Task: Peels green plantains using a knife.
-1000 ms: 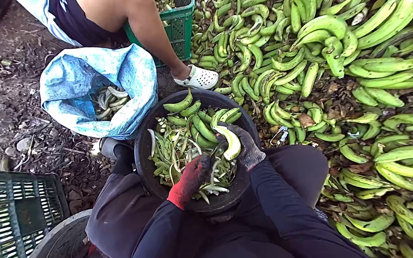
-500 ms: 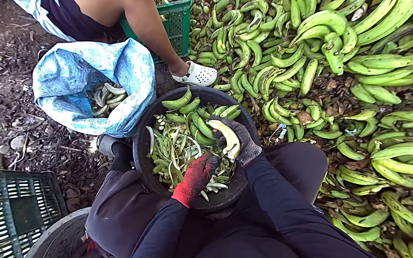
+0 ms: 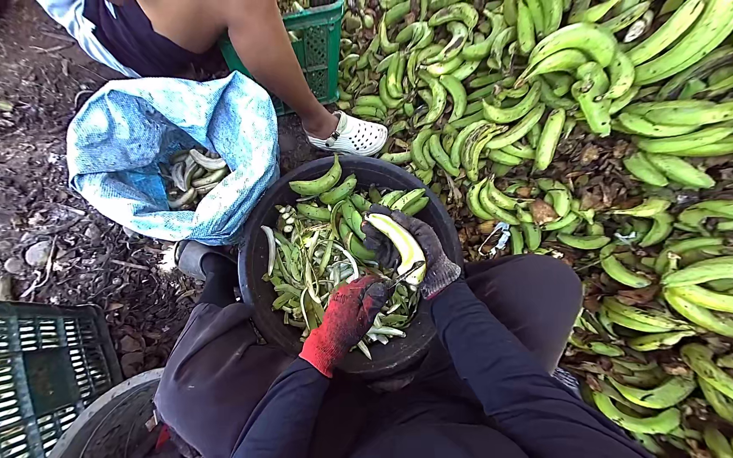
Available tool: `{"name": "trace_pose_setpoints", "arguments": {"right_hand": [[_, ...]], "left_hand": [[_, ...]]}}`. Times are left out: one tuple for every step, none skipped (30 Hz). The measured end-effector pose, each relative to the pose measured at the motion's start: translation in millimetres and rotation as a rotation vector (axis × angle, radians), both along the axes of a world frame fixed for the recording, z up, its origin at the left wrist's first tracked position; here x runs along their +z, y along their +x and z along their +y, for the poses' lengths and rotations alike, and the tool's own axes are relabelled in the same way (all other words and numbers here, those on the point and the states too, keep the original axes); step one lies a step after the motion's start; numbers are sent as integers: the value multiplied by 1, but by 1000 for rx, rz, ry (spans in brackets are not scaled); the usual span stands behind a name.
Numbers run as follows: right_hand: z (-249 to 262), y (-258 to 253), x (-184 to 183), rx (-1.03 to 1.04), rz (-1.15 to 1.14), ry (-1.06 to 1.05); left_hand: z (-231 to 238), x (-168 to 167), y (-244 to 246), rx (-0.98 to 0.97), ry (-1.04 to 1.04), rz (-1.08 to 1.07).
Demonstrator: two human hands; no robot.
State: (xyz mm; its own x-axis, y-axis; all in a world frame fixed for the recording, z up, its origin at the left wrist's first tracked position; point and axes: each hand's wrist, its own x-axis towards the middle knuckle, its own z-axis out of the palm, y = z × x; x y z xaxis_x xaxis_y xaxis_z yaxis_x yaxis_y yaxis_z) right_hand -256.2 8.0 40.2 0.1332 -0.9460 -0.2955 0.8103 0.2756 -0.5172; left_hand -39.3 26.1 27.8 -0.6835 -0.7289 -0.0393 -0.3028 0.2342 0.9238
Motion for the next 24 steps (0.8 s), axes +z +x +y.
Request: {"name": "trace_pose_setpoints", "arguments": {"right_hand": [[-2, -3, -3, -6, -7, 0], [-4, -5, -5, -17, -14, 7], [-5, -6, -4, -38, -5, 23], [-6, -6, -3, -58, -7, 38], [-7, -6, -2, -72, -10, 41], [-8, -6, -2, -76, -17, 45], [-8, -6, -2, -76, -22, 50], [-9, -6, -2, -75, -30, 54], [-9, -7, -1, -74, -21, 61], [-8, -7, 1, -76, -8, 66], [-7, -7, 1, -74, 8, 59], [-5, -8, 0, -71, 26, 45], [-2, -10, -1, -64, 57, 26], [-2, -11, -1, -57, 72, 13], [-4, -10, 1, -58, 66, 11], [-5, -9, 4, -60, 52, 20], [-4, -8, 5, -61, 43, 22], [-4, -8, 5, -60, 31, 23], [-4, -8, 3, -53, 21, 18], [-3, -9, 0, -40, 15, 17], [-4, -8, 1, -38, 7, 36], [-3, -7, 1, -46, 13, 47], [-1, -6, -1, -49, 30, 43], [2, -4, -3, -37, 64, 27]], "left_hand": [[2, 1, 2, -7, 6, 22], [4, 3, 4, -15, 22, 43], [5, 5, 5, -23, 37, 62], [7, 7, 5, -30, 51, 73], [7, 7, 5, -35, 58, 76], [8, 6, 4, -34, 65, 78], [8, 6, 2, -33, 67, 75], [8, 6, 2, -33, 61, 70], [8, 6, 1, -33, 56, 69], [8, 5, 1, -31, 53, 68], [8, 5, 0, -30, 54, 61], [8, 5, -1, -33, 63, 52], [8, 5, -1, -36, 75, 40], [8, 5, -2, -36, 87, 28], [8, 4, -3, -32, 102, 5], [7, 3, -4, -25, 117, -21], [7, 2, -5, -16, 125, -37], [6, 1, -6, -13, 124, -46], [6, 0, -6, -14, 118, -56], [5, -1, -6, -15, 108, -64], [5, -1, -7, -14, 94, -73], [5, -2, -7, -13, 75, -86], [5, -3, -8, -13, 57, -105], [4, -4, -8, -12, 36, -131]]}}
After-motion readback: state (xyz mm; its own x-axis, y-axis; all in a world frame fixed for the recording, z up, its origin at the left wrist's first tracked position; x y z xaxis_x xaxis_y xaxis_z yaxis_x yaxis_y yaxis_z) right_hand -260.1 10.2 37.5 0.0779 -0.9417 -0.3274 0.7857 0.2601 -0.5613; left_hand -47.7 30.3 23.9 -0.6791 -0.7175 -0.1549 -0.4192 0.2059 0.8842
